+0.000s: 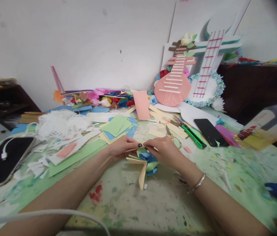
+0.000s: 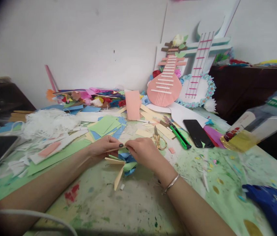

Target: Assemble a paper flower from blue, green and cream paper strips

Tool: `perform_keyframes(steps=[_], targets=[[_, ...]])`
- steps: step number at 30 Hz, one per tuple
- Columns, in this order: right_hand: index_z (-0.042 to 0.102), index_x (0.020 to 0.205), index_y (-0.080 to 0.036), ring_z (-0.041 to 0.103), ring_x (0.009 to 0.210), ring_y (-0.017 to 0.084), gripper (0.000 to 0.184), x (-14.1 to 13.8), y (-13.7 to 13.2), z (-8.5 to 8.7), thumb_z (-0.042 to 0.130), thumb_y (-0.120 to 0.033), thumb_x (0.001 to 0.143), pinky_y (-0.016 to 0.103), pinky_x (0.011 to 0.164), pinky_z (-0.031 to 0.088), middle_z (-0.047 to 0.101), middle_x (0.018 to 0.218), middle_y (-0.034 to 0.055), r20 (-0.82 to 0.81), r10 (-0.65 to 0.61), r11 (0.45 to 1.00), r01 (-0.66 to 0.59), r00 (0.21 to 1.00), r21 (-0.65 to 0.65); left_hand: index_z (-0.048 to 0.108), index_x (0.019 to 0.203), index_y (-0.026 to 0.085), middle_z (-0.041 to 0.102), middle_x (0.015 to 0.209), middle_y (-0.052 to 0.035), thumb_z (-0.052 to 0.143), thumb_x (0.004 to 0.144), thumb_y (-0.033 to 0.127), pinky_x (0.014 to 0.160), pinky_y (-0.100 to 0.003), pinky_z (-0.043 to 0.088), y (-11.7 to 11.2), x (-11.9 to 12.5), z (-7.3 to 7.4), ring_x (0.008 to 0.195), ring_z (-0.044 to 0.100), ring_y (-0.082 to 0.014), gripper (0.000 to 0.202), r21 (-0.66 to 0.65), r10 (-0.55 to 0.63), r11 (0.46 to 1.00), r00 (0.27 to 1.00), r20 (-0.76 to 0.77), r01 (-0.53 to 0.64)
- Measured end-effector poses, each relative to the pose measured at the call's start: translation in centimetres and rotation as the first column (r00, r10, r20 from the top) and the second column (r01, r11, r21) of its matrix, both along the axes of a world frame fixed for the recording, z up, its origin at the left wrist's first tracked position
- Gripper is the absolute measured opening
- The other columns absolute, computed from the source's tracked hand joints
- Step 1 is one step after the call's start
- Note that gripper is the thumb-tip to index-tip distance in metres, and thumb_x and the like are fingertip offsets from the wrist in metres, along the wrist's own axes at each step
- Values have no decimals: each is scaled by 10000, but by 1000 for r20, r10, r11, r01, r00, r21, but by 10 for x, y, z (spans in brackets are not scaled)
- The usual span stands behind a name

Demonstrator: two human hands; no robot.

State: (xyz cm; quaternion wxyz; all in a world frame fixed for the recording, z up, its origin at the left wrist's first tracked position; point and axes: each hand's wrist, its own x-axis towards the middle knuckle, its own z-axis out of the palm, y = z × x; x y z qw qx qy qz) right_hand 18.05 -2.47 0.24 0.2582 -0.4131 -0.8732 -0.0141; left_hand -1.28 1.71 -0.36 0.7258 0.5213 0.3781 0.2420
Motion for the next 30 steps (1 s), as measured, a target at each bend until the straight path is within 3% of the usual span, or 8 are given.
perform_keyframes(steps=[8, 12, 19, 23, 25, 30], targets=[[539, 713, -163, 434, 547, 105, 183, -6, -8, 4, 428, -178, 858, 230, 545, 238, 532, 561, 5, 150, -7, 993, -12, 989, 121, 674, 712, 96, 607, 518, -12, 727, 622, 287, 495, -193, 440, 5, -6, 7, 477, 561, -100, 219, 147, -131, 977, 980, -147, 153], [521, 703, -170, 392, 537, 109, 149, -8, -9, 4, 445, -118, 820, 250, 528, 196, 515, 557, -4, 163, 2, 985, -30, 987, 168, 675, 709, 94, 625, 553, -24, 725, 629, 281, 480, -172, 409, 6, -7, 6, 492, 551, -89, 210, 190, -160, 966, 983, -95, 176], [495, 635, -169, 356, 521, 105, 207, -9, -11, 7, 440, -61, 804, 258, 518, 194, 489, 529, -16, 151, 53, 981, -79, 987, 176, 703, 707, 96, 668, 609, -58, 761, 579, 278, 539, -198, 453, 10, -9, 1, 537, 577, -113, 230, 206, -181, 959, 980, -87, 195], [498, 652, -172, 367, 525, 111, 200, -10, -13, 8, 437, -60, 806, 263, 525, 208, 494, 537, -15, 159, 51, 976, -83, 986, 204, 715, 756, 101, 679, 639, -68, 743, 597, 288, 565, -225, 485, 11, -11, 8, 564, 599, -137, 247, 216, -213, 946, 965, -152, 243], [496, 667, -172, 381, 533, 114, 191, -11, -15, 7, 437, -71, 818, 264, 542, 227, 505, 554, -10, 169, 71, 968, -109, 983, 227, 719, 790, 107, 684, 653, -65, 714, 631, 280, 574, -224, 487, 10, -13, 16, 577, 603, -141, 235, 274, -242, 913, 942, -234, 302], [500, 683, -169, 431, 558, 121, 188, -12, -16, 5, 433, -107, 848, 269, 567, 250, 525, 577, 4, 190, 86, 960, -133, 978, 248, 714, 820, 108, 660, 615, -44, 579, 748, 277, 518, -171, 423, 7, -15, 27, 549, 553, -108, 228, 437, -334, 746, 851, -406, 502]])
